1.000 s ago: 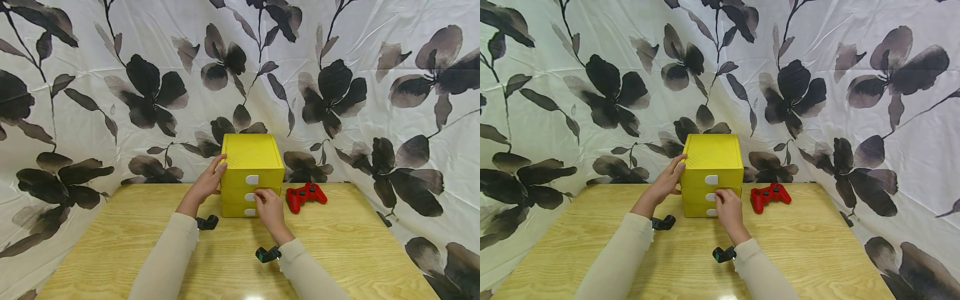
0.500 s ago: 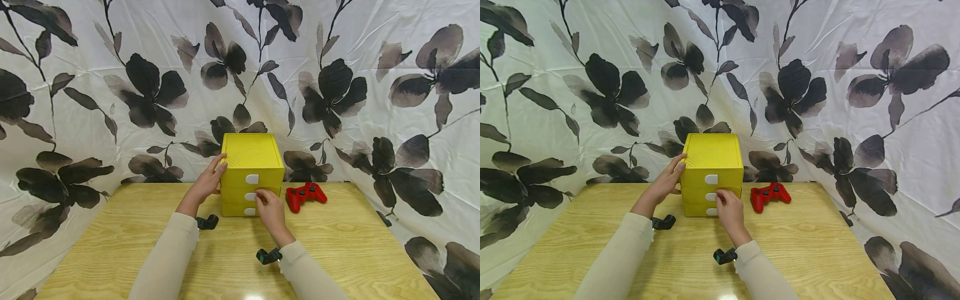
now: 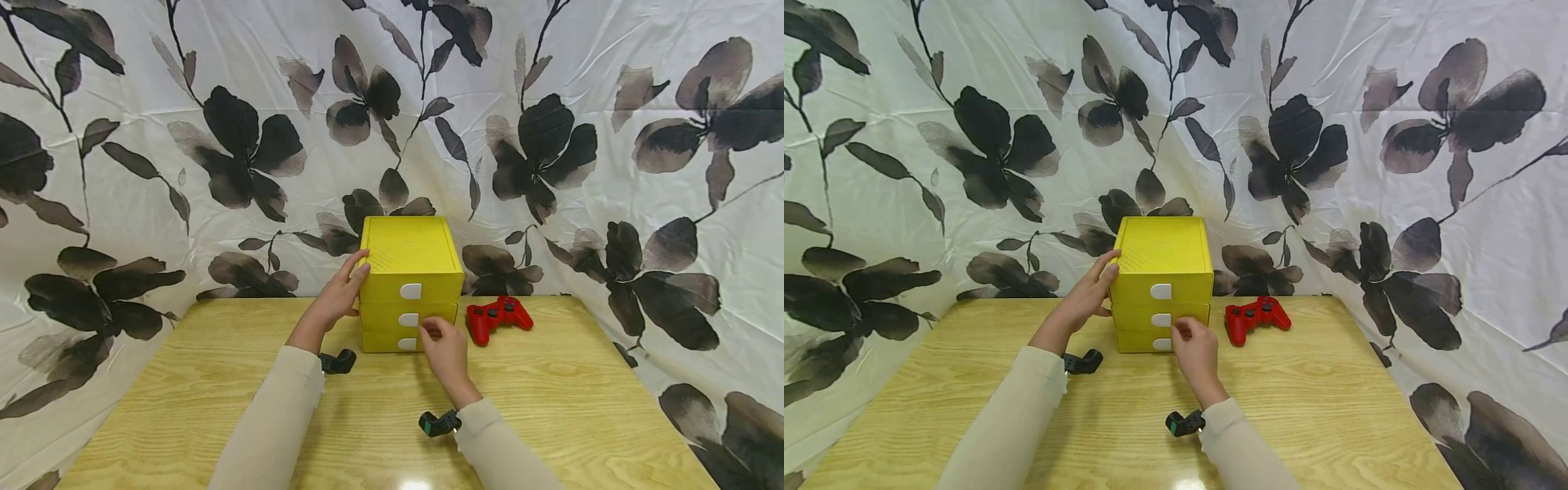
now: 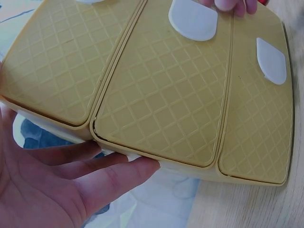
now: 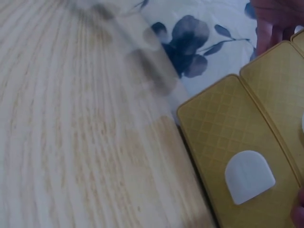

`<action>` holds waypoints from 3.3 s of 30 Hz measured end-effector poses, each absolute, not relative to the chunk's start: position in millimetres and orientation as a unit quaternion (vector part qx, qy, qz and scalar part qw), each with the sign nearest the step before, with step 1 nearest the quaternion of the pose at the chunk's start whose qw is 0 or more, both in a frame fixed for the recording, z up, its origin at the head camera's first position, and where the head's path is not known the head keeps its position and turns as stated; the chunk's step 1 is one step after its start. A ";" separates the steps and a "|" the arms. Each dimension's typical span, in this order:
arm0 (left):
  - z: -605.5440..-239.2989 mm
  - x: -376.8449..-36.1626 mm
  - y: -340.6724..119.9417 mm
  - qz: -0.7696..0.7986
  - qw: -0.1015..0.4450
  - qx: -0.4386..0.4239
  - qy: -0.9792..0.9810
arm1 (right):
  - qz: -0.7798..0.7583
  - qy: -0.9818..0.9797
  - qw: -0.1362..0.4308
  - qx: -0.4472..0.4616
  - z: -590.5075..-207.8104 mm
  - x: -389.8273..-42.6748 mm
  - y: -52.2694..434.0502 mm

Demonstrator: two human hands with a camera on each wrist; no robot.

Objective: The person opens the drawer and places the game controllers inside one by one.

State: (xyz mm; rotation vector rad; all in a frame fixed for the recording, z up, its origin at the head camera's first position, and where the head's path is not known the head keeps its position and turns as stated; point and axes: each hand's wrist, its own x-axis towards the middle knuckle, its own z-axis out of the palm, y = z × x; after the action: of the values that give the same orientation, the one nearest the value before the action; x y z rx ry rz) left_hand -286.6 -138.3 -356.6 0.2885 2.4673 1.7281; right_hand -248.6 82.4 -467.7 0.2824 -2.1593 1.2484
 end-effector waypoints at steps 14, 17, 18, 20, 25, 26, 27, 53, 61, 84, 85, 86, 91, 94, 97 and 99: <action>-324.8 -256.8 -132.3 0.566 0.074 0.093 0.816 | 0.515 -0.829 0.214 0.035 -480.2 -245.7 76.5; -326.4 -258.5 -132.6 0.565 0.072 0.094 0.816 | 0.517 -0.831 0.202 0.024 -482.1 -246.3 75.4; -327.6 -260.1 -132.8 0.566 0.072 0.093 0.816 | 0.519 -0.831 0.200 0.022 -482.4 -246.4 75.0; -334.5 -267.2 -134.1 0.567 0.072 0.092 0.815 | 0.524 -0.829 0.196 0.016 -483.6 -246.5 74.1; -353.6 -284.8 -137.8 0.572 0.063 0.094 0.813 | 0.550 -0.814 0.185 -0.002 -488.1 -247.7 71.8; -355.4 -285.7 -138.0 0.572 0.060 0.096 0.812 | 0.556 -0.810 0.184 -0.006 -488.9 -247.8 71.3; -356.5 -286.2 -138.2 0.571 0.058 0.097 0.813 | 0.561 -0.807 0.185 -0.009 -489.7 -247.7 70.9; -361.5 -287.2 -139.0 0.574 0.055 0.097 0.811 | 0.619 -0.764 0.163 -0.083 -498.8 -246.7 62.1; -359.4 -285.6 -139.2 0.574 0.052 0.096 0.811 | 0.623 -0.762 0.159 -0.073 -500.1 -247.8 63.7; -344.9 -278.2 -140.1 0.579 0.086 0.101 0.804 | 0.635 -0.760 0.130 -0.049 -503.0 -230.7 70.0; -347.1 -279.9 -140.6 0.579 0.084 0.102 0.805 | 0.636 -0.760 0.129 -0.048 -503.2 -229.7 70.3; -350.7 -283.0 -141.4 0.578 0.082 0.102 0.806 | 0.636 -0.759 0.127 -0.048 -503.1 -228.6 70.7; -359.2 -289.5 -142.8 0.576 0.071 0.104 0.808 | 0.633 -0.763 0.125 -0.043 -502.6 -224.3 72.1; -359.6 -289.4 -143.0 0.578 0.069 0.105 0.806 | 0.630 -0.766 0.119 -0.043 -502.2 -222.4 72.9; -359.1 -289.0 -143.2 0.577 0.072 0.105 0.807 | 0.630 -0.767 0.110 -0.047 -502.0 -220.3 73.8; -358.7 -288.8 -143.3 0.576 0.073 0.105 0.807 | 0.628 -0.769 0.109 -0.044 -501.5 -218.1 74.7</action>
State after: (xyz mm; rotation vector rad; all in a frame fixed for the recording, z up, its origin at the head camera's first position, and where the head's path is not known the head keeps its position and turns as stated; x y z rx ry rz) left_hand -288.8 -143.3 -358.7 0.3157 2.4244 1.7292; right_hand -218.1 74.7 -501.5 -0.1292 -2.2606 1.8479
